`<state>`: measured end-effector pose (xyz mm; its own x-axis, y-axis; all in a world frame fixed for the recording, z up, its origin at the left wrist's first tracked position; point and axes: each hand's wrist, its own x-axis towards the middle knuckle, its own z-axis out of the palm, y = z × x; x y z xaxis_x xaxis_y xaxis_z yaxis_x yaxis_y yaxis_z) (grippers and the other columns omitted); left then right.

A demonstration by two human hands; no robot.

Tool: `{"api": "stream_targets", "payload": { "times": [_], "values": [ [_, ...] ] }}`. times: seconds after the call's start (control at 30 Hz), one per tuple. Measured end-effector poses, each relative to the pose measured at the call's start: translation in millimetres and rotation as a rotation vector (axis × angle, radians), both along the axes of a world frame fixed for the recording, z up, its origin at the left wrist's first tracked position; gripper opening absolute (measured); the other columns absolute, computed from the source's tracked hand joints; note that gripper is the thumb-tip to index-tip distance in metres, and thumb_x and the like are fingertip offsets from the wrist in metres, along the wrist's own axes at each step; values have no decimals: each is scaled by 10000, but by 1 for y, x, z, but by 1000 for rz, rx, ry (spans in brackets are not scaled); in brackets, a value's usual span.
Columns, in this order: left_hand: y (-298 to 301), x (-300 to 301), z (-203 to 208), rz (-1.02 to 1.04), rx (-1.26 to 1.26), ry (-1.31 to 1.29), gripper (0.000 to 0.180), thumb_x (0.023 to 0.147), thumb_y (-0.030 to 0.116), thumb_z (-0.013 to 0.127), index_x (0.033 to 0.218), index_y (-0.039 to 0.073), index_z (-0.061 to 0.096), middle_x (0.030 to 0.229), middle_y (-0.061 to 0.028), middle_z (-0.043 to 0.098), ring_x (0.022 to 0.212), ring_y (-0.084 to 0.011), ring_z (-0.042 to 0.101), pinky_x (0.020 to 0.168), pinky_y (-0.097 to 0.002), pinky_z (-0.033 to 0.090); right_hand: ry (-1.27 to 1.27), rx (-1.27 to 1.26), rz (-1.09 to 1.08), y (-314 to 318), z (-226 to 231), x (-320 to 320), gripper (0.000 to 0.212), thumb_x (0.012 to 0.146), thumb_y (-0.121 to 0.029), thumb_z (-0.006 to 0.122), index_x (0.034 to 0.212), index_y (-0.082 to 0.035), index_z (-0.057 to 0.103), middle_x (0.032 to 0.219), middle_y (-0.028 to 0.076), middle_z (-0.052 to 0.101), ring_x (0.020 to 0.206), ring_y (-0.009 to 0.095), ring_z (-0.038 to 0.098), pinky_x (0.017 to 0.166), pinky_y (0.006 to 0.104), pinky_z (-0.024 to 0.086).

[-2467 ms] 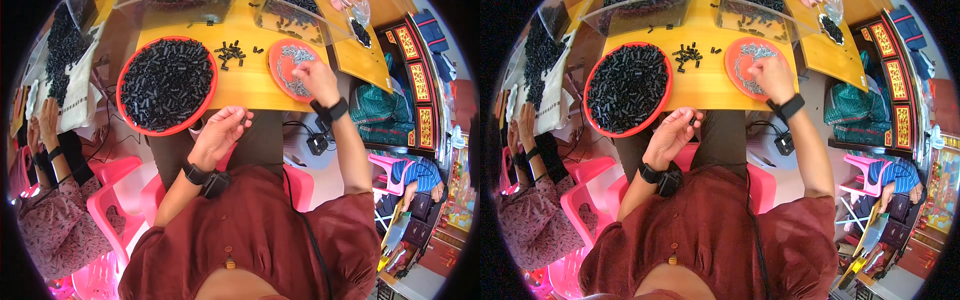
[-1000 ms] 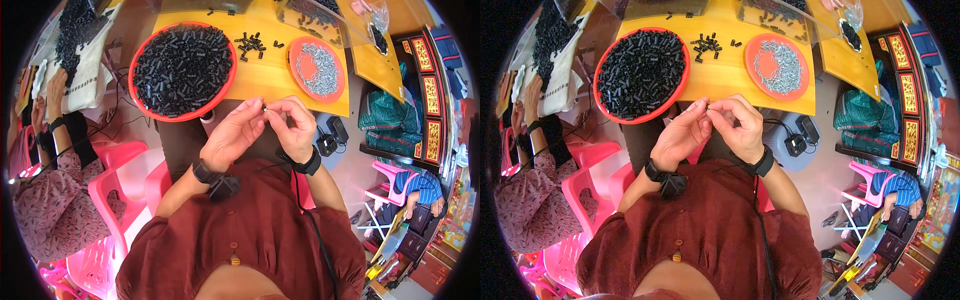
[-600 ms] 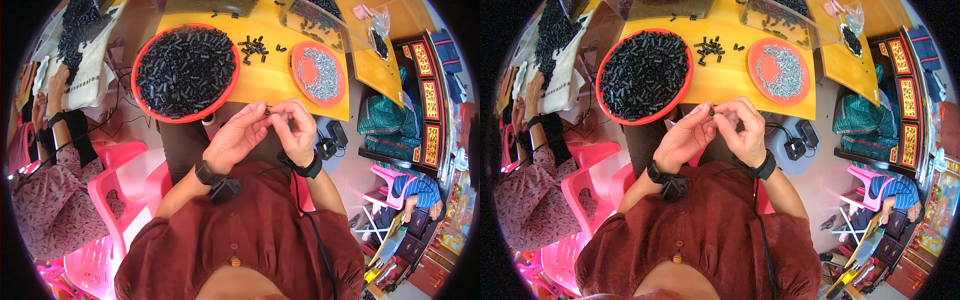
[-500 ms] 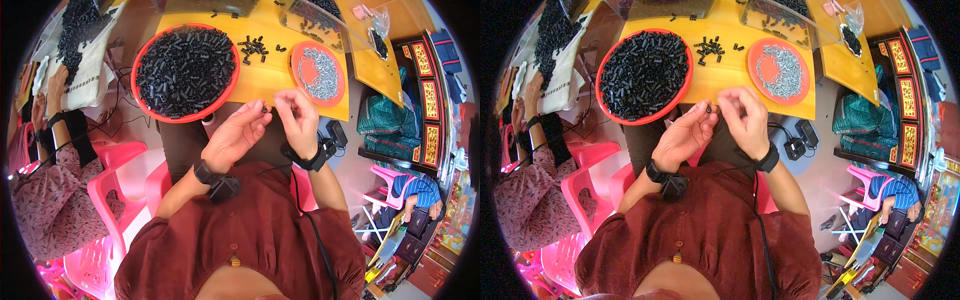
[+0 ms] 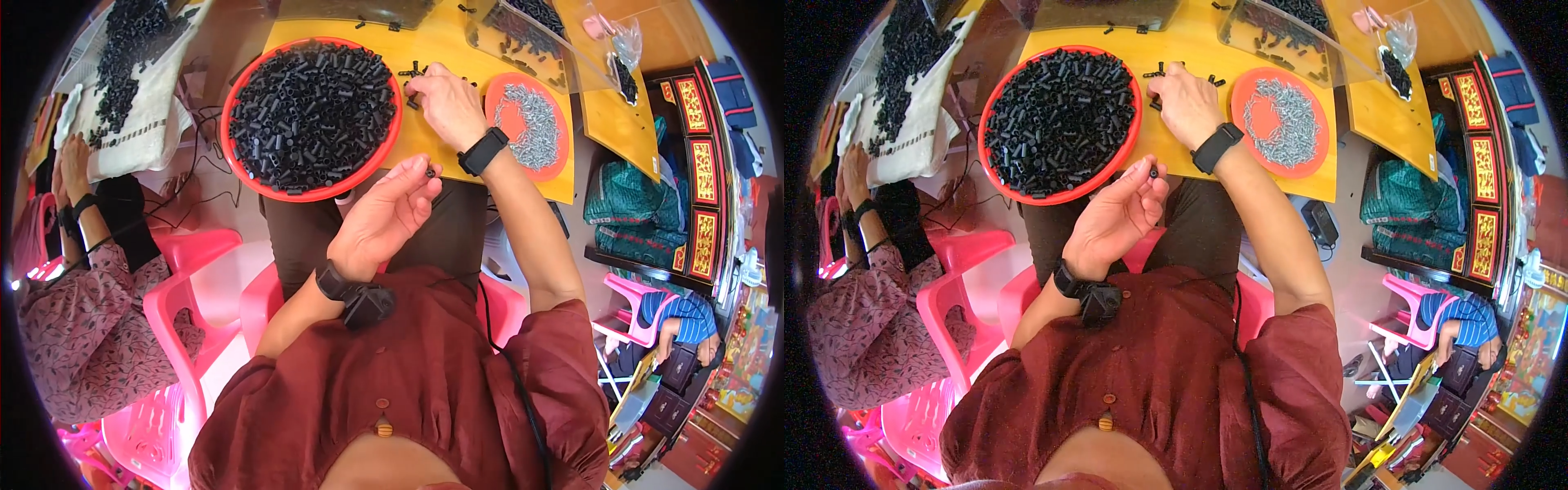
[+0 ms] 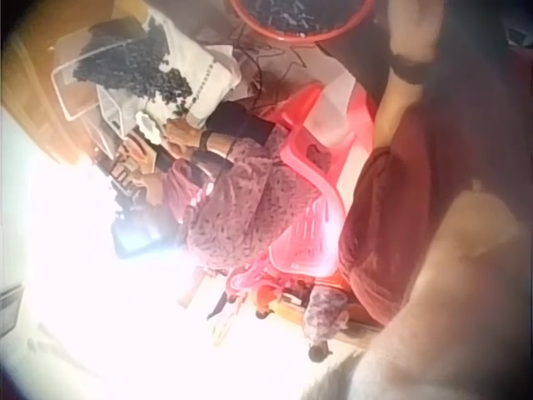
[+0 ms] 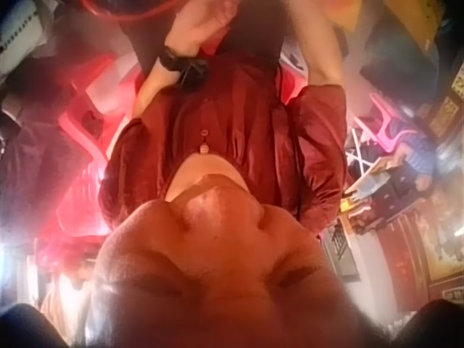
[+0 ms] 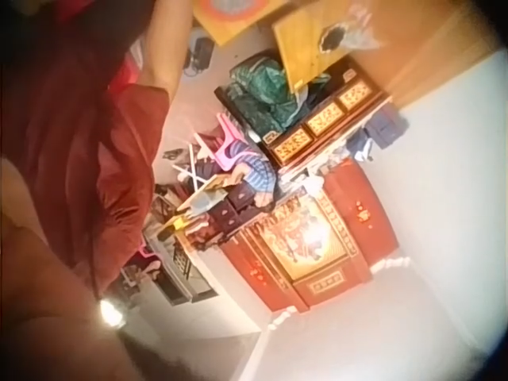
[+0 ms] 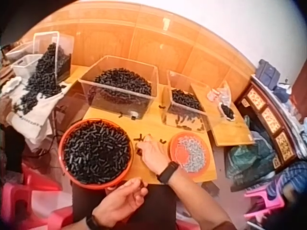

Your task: The person assembles small black plastic components by hand at a workbench.

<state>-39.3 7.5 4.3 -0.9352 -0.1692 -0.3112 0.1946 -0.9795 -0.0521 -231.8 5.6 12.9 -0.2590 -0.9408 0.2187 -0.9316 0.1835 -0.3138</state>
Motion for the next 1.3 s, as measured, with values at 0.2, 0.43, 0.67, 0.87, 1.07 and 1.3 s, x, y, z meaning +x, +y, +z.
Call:
{"api": "stream_targets", "payload": {
  "times": [0.2,0.43,0.67,0.87,1.07,1.3],
  "values": [
    [0,-2,-4,-3,-11,-12,136,925,122,560,1037,48,586,982,-65,623,828,-150,624,633,-211,521,27,8,-22,2,-4,-1,138,823,-90,530,875,-22,638,895,152,586,816,349,589,718,435,475],
    [-2,-4,-5,2,-101,-110,151,920,161,582,1041,72,580,940,-22,624,800,-93,622,632,-172,508,-767,-185,-48,52,23,24,137,855,-107,631,944,-3,640,858,27,597,757,99,589,654,248,481],
    [6,-7,-11,-38,-155,23,154,936,173,558,1024,49,584,900,-13,610,776,-94,607,659,-175,505,-1207,-239,-5,92,25,50,116,880,-36,592,966,36,621,1070,75,555,811,116,598,702,229,499],
    [6,-8,-12,-62,-259,-35,135,930,167,569,994,54,607,872,5,623,756,-78,595,676,-182,499,-805,-177,21,103,38,49,125,847,-39,625,964,3,635,1003,71,580,788,123,611,649,252,479],
    [3,-6,-10,-43,-436,-97,131,922,159,581,1000,58,612,868,13,623,741,-69,585,672,-175,490,-246,-239,162,104,57,49,126,783,-46,662,904,-25,634,875,96,602,702,249,591,611,314,462],
    [4,-5,-7,107,-351,-93,87,922,148,578,963,75,604,873,3,622,732,-67,578,664,-184,492,-353,-387,-74,115,52,85,191,700,-24,732,872,-41,650,832,73,627,700,235,589,620,321,460]
  ]
}}
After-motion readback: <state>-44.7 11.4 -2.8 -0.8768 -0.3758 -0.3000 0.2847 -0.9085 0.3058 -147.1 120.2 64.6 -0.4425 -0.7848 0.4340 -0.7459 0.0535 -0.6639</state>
